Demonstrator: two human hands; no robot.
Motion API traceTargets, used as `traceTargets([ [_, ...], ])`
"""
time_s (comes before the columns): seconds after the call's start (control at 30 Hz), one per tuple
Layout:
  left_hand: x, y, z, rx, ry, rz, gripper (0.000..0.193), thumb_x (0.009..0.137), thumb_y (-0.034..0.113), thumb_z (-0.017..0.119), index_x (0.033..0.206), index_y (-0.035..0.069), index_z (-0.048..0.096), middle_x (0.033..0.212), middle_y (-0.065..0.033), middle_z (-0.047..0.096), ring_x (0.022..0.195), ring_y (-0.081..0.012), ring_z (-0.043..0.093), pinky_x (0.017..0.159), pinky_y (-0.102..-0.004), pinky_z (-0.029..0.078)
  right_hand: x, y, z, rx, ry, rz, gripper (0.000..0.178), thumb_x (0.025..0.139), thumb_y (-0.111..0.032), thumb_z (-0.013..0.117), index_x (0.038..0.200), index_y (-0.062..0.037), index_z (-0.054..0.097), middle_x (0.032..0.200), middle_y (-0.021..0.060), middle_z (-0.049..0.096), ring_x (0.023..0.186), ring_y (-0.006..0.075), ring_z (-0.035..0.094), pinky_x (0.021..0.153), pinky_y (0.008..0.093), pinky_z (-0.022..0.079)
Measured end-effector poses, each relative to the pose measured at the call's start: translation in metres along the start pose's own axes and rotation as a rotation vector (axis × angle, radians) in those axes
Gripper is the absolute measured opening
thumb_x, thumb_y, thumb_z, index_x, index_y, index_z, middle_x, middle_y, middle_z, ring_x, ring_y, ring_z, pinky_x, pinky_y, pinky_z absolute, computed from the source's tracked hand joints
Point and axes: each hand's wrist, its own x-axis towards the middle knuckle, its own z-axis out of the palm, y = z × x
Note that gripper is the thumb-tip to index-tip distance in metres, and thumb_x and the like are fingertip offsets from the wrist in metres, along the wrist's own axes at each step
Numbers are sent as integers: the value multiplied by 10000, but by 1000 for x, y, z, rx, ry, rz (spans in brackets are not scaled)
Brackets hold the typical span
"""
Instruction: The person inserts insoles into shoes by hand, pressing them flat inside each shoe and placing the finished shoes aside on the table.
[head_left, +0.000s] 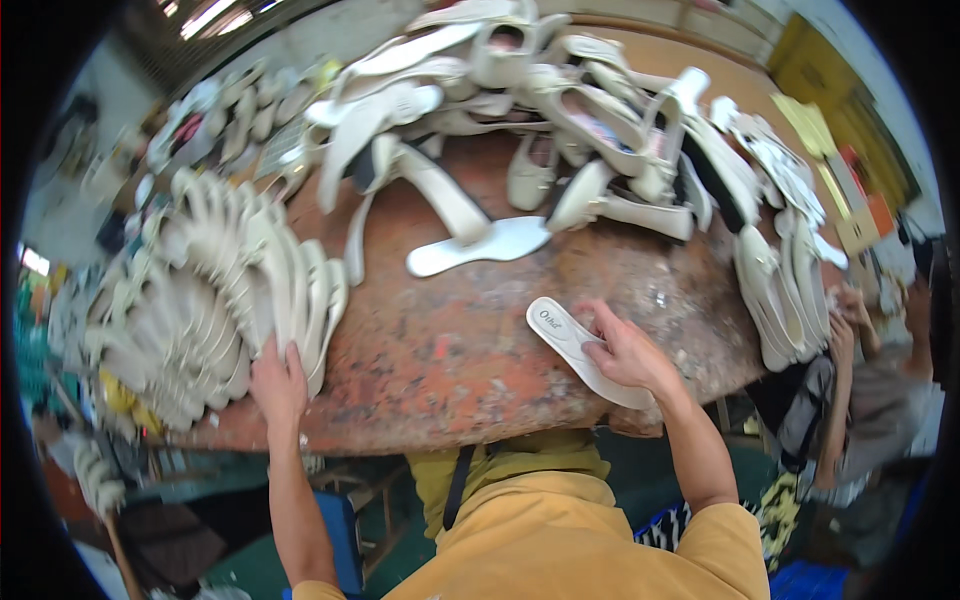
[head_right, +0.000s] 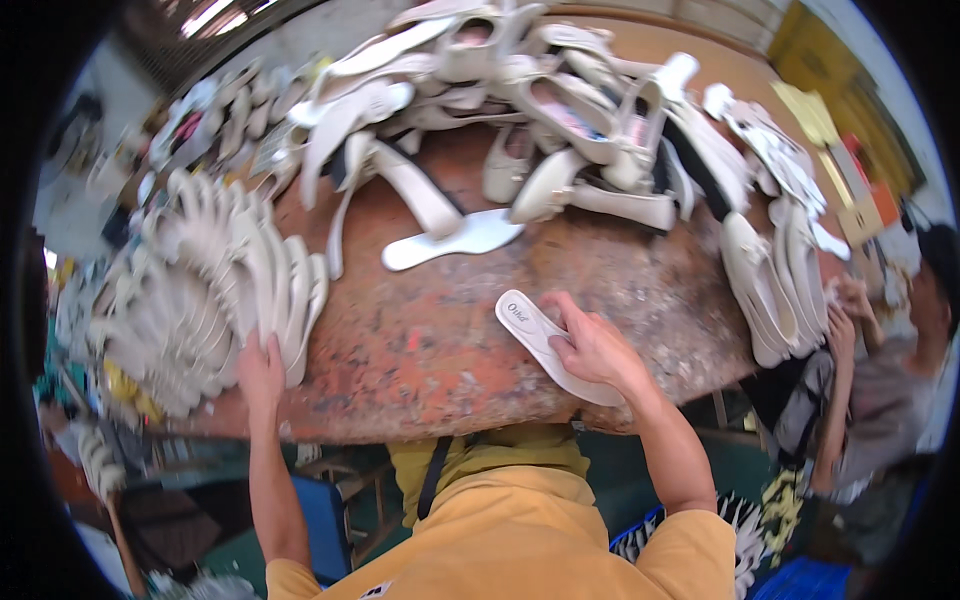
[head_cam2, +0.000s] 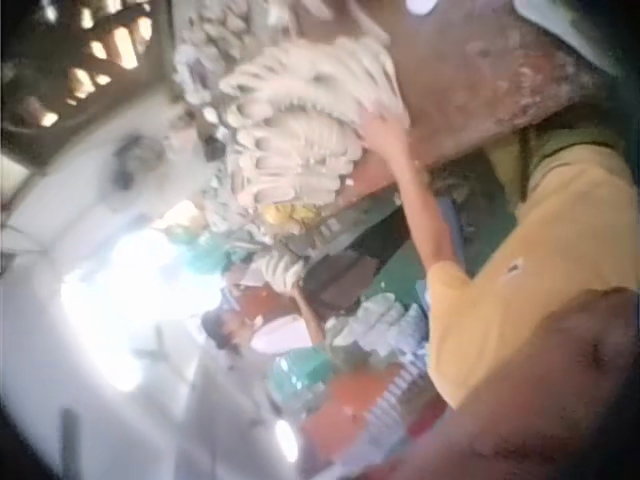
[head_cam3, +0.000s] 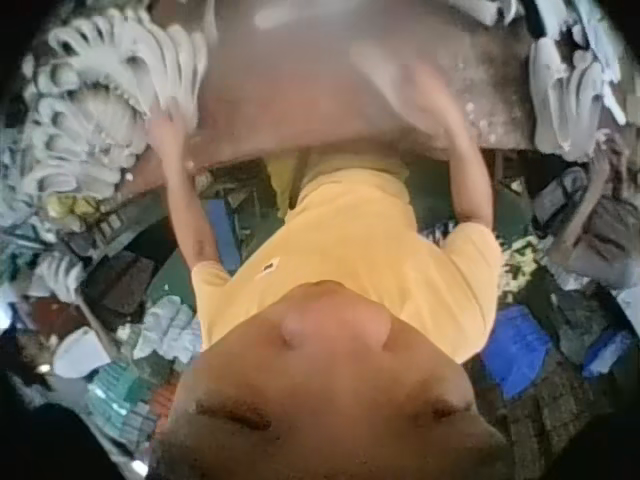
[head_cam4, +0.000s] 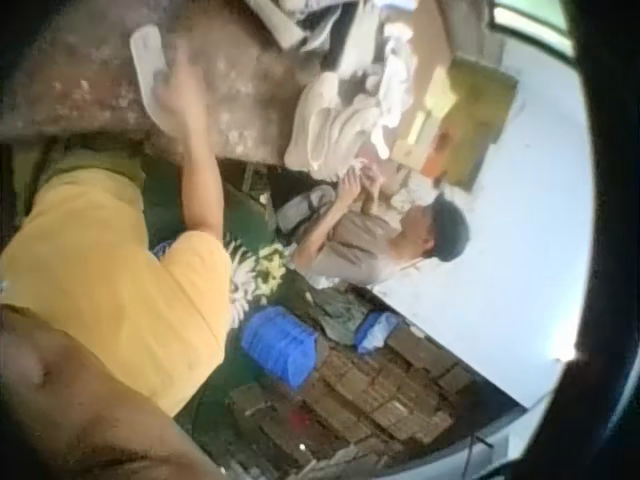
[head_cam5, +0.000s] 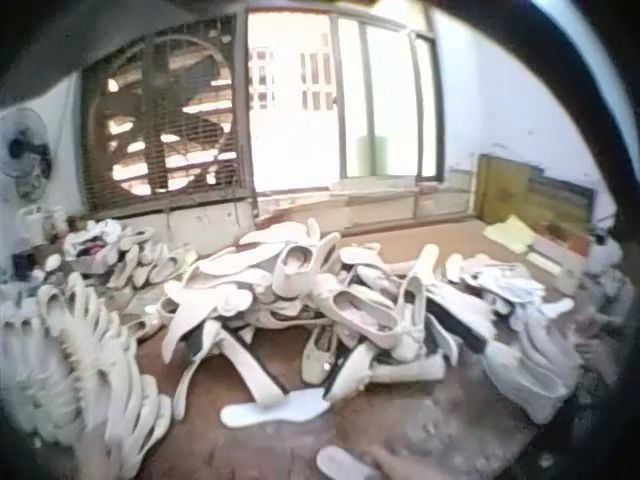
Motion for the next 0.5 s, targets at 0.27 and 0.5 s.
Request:
traceTargets([
  [0.27,-32,361,88,-519,140,1337,464,879,111,788,1321,-2,704,1375,-188,688,1314,-384,645,1110,-466,536,-40,42,46,-595,398,-146,502,875,-491,847,1098,-90,643,973,91,638,958,312,692,831,459,531],
  [0.5,-25,497,189,-355,-278,960,572,903,246,834,1374,-3,627,1362,-233,617,1090,-444,700,951,-520,594,-33,51,55,-411,437,-178,496,834,-464,887,1052,-97,633,980,83,642,957,300,685,835,455,512],
])
